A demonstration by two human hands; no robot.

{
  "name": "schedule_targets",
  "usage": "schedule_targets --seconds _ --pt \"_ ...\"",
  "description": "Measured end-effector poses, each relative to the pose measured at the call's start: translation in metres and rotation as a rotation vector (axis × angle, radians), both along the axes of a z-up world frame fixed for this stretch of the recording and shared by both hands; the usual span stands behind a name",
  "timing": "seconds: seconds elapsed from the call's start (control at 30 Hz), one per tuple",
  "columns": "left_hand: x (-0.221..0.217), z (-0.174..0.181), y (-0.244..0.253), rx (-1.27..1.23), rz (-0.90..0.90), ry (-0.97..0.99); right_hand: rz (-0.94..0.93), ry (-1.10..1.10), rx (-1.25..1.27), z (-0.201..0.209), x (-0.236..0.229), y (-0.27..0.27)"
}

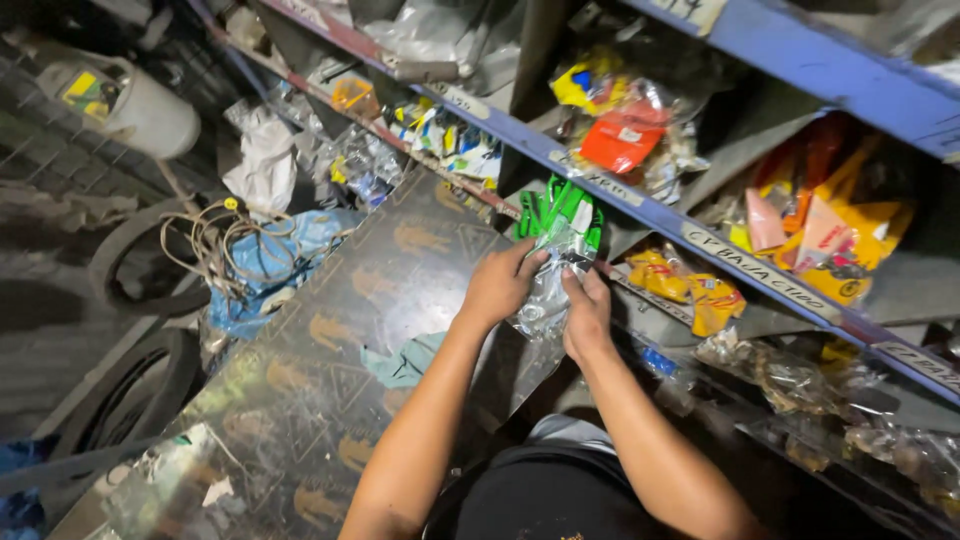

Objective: The person cleans a metal bicycle part with a cloth on a cluttered workbench. They then open a green package to retrieve another part, wipe it, and place it on a shelf. Finally, they retrieve a new part from a blue and white package and clean it with the cloth.

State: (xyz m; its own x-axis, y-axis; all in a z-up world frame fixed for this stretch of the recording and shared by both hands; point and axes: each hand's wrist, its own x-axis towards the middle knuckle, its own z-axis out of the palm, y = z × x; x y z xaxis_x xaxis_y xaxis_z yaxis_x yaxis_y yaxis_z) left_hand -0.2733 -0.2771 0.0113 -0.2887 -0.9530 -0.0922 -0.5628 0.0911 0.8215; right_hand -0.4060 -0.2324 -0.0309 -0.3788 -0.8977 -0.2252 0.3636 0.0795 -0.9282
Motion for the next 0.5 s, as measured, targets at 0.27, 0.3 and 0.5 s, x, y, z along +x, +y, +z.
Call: schedule_targets --seconds 0.27,0.3,0.5 --pt "-0.022 -0.001 -0.028 0.01 0.126 0.102 -0.058 0.014 0.012 -0.008 -0.031 -0.04" --pt "-0.021 -0.007 -0.029 0.063 0.181 0.174 -0.085 -0.005 0.027 -0.002 -0.029 -0.044" --pt "-0.004 -0.037 -0.024 0.115 0.253 0.289 -0.042 0.029 0.07 -0.037 -0.034 -0.072"
